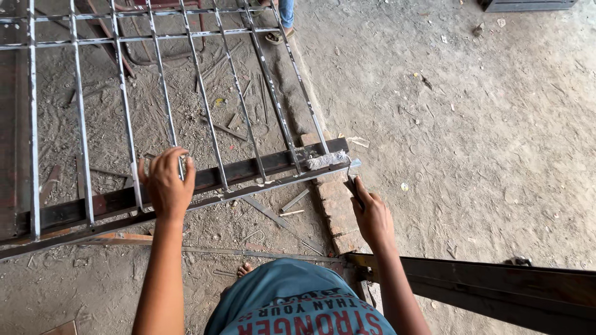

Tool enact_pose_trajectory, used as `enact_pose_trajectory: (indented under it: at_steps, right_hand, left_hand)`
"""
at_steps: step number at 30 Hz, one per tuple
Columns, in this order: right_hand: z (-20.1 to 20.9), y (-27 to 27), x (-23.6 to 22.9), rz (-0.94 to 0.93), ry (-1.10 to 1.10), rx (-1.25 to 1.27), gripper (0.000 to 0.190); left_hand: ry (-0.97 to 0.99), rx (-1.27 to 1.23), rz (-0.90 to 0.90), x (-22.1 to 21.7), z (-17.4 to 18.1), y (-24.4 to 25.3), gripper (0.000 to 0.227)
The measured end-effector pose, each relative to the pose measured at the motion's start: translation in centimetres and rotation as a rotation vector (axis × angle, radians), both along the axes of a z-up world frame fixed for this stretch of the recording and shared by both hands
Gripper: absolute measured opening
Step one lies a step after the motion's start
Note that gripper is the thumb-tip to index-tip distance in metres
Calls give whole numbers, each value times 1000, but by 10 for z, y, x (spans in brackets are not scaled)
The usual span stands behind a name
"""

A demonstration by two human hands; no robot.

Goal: The person paints a metal frame with white paint using a small roller. They systematically cover the vertical bars and horizontal supports, moving along the length of the frame.

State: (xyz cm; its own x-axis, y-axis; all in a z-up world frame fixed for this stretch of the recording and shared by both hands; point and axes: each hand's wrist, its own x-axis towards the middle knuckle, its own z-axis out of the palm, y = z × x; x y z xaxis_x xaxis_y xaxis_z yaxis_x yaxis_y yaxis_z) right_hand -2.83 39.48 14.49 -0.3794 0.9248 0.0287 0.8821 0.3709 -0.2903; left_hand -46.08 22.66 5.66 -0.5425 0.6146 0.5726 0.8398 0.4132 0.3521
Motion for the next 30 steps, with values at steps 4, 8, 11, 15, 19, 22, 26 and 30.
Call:
enact_pose_trajectory:
  at_steps: [4, 8, 11, 15, 19, 22, 26, 30]
  right_hand:
    - [2, 12, -17, 16, 41, 15, 58]
    - [1, 33, -45, -85, -29, -119, 56]
    - [-7, 50, -69, -48, 12, -21, 57]
    - [-18, 95, -104, 35, 92, 59, 58]
    - [-30, 148, -147, 58, 78, 9, 50]
    - [-30, 202, -194, 82, 87, 40, 48]
    - [-40, 253, -239, 153, 204, 82, 54]
    - [-54, 296, -274, 207, 258, 106, 57]
  left_hand:
    - [41, -71, -5, -6, 6, 18, 15]
    - [21, -34, -1, -6, 15, 27, 13]
    - [-28, -7, 31, -3, 17, 25, 12]
    - [-100, 83, 70, -3, 19, 22, 13]
    - [-145, 88, 114, 3, 23, 17, 14]
    - [-96, 78, 135, 3, 30, 27, 14]
    - [-41, 54, 172, -1, 29, 28, 14]
    - [-32, 21, 140, -5, 26, 33, 14]
